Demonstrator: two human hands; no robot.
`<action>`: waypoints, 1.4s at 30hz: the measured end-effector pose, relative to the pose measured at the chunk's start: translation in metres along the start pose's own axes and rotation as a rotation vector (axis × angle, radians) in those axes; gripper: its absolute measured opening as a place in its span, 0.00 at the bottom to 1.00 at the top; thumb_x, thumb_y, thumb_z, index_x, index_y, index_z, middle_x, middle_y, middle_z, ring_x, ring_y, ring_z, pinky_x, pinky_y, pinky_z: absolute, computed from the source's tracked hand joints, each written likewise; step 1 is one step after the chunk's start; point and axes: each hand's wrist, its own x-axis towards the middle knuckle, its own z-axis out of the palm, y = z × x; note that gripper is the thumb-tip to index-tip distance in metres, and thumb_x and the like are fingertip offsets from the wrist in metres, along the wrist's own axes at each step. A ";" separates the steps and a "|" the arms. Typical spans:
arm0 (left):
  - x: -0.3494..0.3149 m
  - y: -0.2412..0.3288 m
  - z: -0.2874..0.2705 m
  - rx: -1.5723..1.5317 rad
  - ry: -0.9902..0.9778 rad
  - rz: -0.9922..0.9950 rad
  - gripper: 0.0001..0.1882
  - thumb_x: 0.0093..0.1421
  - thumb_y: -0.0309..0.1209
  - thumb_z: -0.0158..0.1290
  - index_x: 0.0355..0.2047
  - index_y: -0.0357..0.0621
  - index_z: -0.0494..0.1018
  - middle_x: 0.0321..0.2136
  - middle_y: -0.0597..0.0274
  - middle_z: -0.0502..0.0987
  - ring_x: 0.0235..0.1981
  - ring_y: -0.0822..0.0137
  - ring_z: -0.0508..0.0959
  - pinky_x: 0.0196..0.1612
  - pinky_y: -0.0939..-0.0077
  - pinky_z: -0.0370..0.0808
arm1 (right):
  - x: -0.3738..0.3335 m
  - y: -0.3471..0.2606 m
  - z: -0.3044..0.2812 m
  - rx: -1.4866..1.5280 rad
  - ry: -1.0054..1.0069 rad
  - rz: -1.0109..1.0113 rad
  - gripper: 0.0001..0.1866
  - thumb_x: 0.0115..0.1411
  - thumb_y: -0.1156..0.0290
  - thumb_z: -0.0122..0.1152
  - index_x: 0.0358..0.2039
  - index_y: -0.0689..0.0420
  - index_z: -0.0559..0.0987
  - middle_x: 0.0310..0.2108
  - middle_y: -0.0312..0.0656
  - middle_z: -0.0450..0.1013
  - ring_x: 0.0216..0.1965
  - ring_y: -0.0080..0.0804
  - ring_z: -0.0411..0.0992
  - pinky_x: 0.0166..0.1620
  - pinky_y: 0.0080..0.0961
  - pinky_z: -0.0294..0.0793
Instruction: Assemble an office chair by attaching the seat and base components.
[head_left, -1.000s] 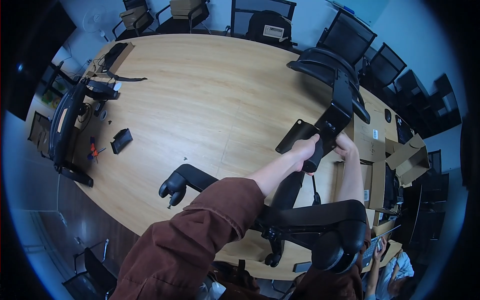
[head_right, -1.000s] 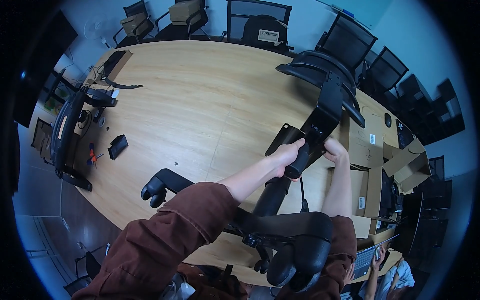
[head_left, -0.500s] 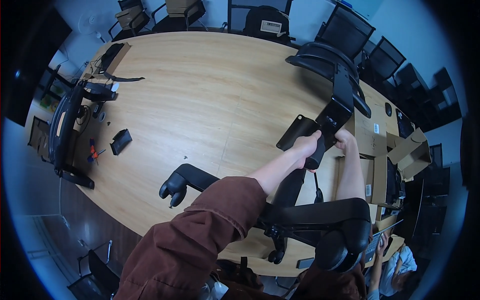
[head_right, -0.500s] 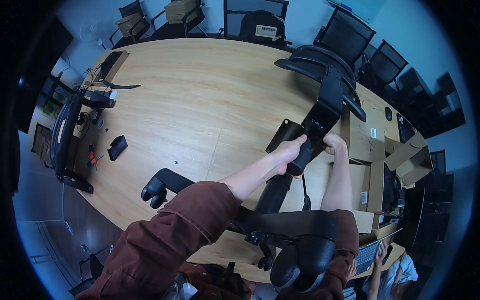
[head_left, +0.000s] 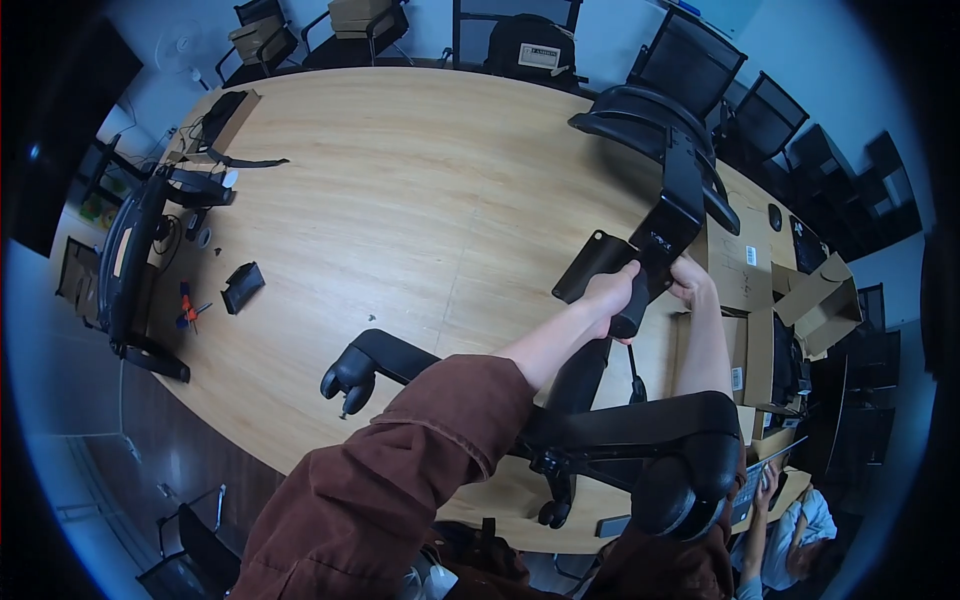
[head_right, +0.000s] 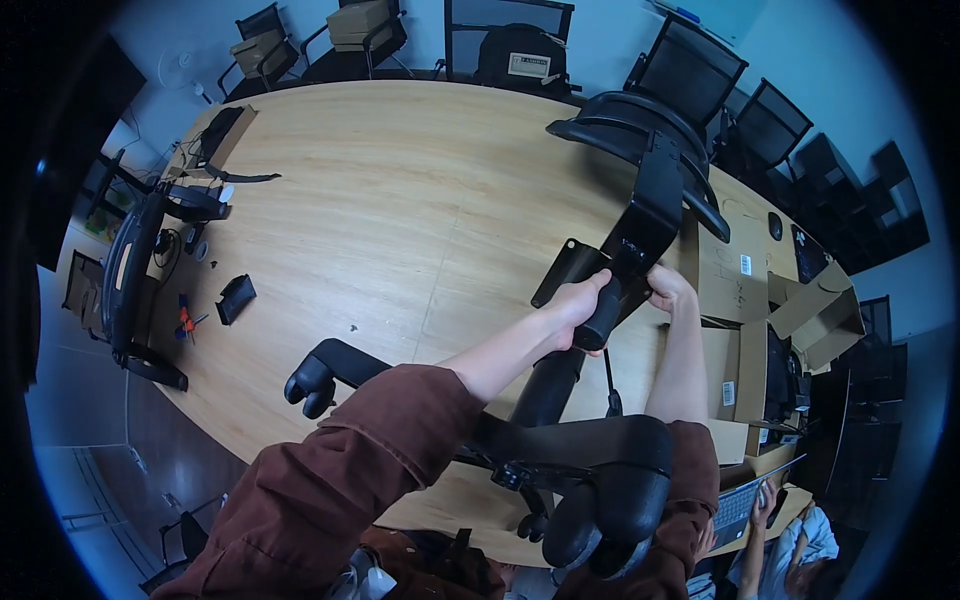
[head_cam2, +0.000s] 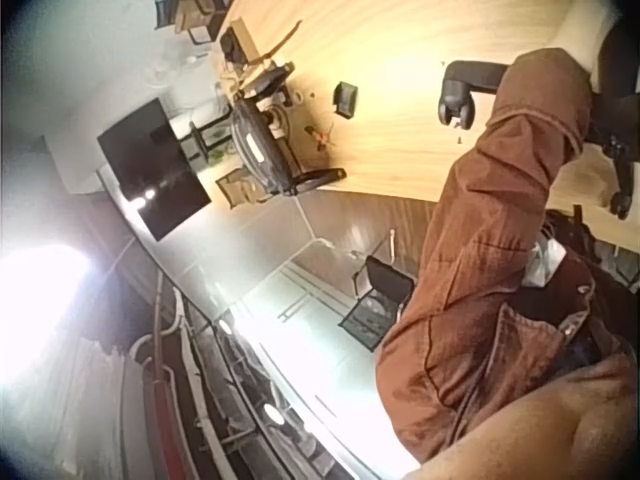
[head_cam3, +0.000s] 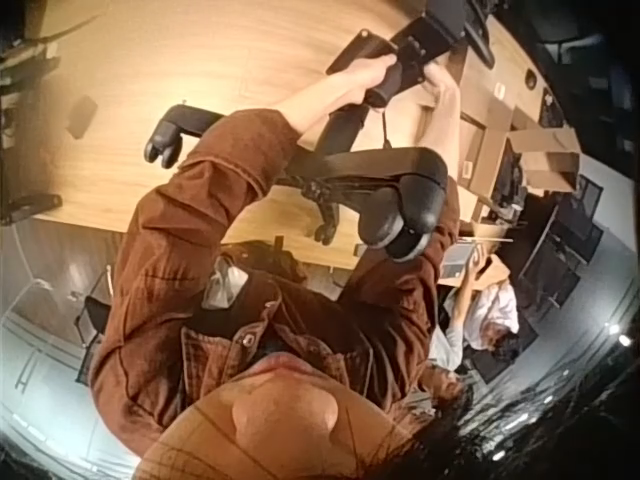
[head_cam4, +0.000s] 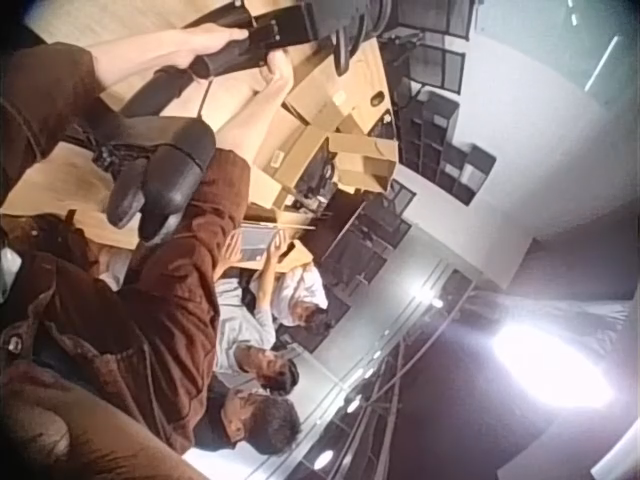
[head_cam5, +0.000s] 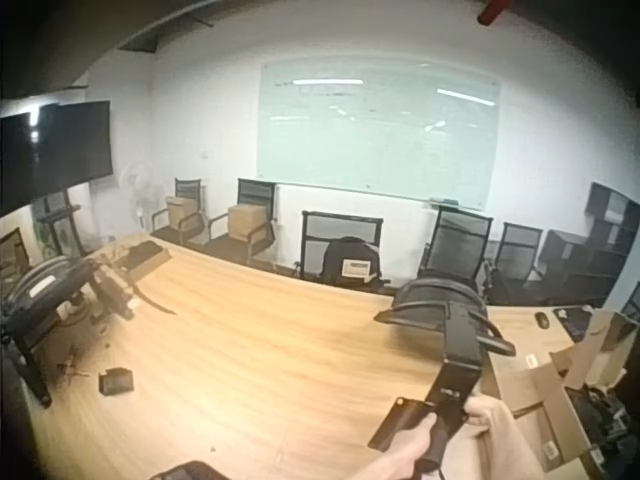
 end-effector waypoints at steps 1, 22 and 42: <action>0.000 0.000 0.000 0.001 0.003 -0.021 0.28 0.65 0.57 0.45 0.37 0.40 0.69 0.21 0.59 0.70 0.14 0.60 0.75 0.13 0.59 0.73 | -0.001 -0.002 0.003 -0.029 0.046 0.032 0.12 0.65 0.65 0.58 0.46 0.54 0.77 0.33 0.32 0.77 0.29 0.21 0.72 0.31 0.19 0.70; 0.000 0.003 -0.001 -0.033 0.029 -0.016 0.27 0.66 0.55 0.46 0.37 0.40 0.68 0.20 0.58 0.69 0.13 0.59 0.74 0.12 0.60 0.72 | 0.021 0.001 -0.013 -0.185 0.023 0.117 0.05 0.62 0.66 0.60 0.37 0.51 0.80 0.29 0.32 0.77 0.22 0.20 0.72 0.22 0.18 0.64; 0.000 0.004 0.001 -0.038 0.067 0.000 0.26 0.66 0.55 0.46 0.37 0.39 0.69 0.20 0.57 0.70 0.12 0.59 0.74 0.10 0.59 0.70 | 0.004 0.004 -0.014 -0.028 -0.031 -0.059 0.12 0.61 0.70 0.63 0.45 0.55 0.77 0.33 0.34 0.77 0.28 0.20 0.73 0.27 0.18 0.67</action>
